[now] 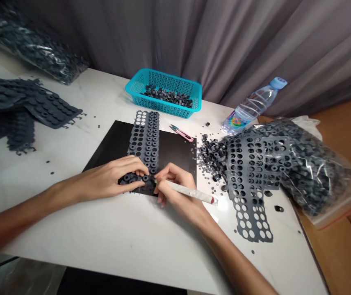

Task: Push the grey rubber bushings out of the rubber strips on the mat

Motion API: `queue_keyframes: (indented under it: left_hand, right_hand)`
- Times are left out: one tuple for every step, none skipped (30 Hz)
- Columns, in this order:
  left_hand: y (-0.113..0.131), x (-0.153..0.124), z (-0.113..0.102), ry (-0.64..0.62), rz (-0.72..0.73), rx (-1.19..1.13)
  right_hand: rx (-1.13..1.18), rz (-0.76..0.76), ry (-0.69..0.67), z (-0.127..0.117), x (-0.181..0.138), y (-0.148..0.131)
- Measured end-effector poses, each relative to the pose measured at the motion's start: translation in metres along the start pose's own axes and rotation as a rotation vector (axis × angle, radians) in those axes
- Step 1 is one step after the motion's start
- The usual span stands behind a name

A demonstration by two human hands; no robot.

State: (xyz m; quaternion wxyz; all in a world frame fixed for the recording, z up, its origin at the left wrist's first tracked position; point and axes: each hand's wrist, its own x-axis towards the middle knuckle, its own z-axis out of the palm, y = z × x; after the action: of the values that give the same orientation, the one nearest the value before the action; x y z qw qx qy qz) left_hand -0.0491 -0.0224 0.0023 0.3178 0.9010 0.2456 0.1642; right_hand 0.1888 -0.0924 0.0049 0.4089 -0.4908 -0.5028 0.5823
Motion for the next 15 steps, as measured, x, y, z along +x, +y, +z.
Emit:
queue_keyframes:
  left_hand:
    - [-0.0005, -0.0002, 0.0006, 0.004, 0.008, 0.002]
    - [-0.0006, -0.0002, 0.0009, 0.007, 0.014, 0.004]
    - [-0.0002, -0.0001, 0.001, 0.007, 0.02, 0.006]
    - [0.0003, 0.0, 0.0008, 0.005, 0.022, 0.006]
    - [0.0009, 0.0002, 0.0004, 0.002, 0.021, 0.006]
    - [0.0016, 0.0004, -0.0001, -0.003, 0.018, 0.005]
    - [0.0021, 0.0007, -0.0006, -0.006, 0.017, 0.005]
    - [0.0025, 0.0009, -0.001, -0.004, 0.018, 0.005]
    - [0.0027, 0.0011, -0.0012, -0.002, 0.02, 0.007]
    - [0.0028, 0.0013, -0.0012, 0.002, 0.02, 0.009]
    - [0.0027, 0.0014, -0.0011, 0.006, 0.021, 0.01]
    - [0.0026, 0.0014, -0.0008, 0.012, 0.022, 0.01]
    - [0.0024, 0.0014, -0.0004, 0.016, 0.022, 0.009]
    - [0.0022, 0.0013, 0.0001, 0.02, 0.023, 0.008]
    - [0.002, 0.0011, 0.0004, 0.019, 0.025, 0.008]
  right_hand:
    - [-0.013, 0.01, -0.016, 0.0, -0.0001, 0.0012]
    - [-0.028, 0.017, -0.027, 0.0001, -0.0003, 0.0026]
    - [-0.044, 0.024, -0.035, 0.0003, -0.0006, 0.004]
    - [-0.057, 0.029, -0.04, 0.0006, -0.001, 0.0052]
    - [-0.067, 0.033, -0.041, 0.001, -0.0014, 0.0061]
    - [-0.074, 0.035, -0.04, 0.0012, -0.0017, 0.0067]
    - [-0.081, 0.034, -0.037, 0.0015, -0.0021, 0.007]
    - [-0.088, 0.03, -0.035, 0.0017, -0.0024, 0.0069]
    - [-0.097, 0.025, -0.035, 0.0019, -0.0026, 0.0066]
    - [-0.106, 0.019, -0.036, 0.0022, -0.0028, 0.0061]
    - [-0.115, 0.014, -0.039, 0.0025, -0.003, 0.0055]
    - [-0.12, 0.01, -0.041, 0.0028, -0.0031, 0.005]
    - [-0.121, 0.007, -0.044, 0.0033, -0.0031, 0.0045]
    - [-0.119, 0.004, -0.045, 0.0037, -0.0032, 0.0043]
    - [-0.114, 0.001, -0.045, 0.0041, -0.0031, 0.0043]
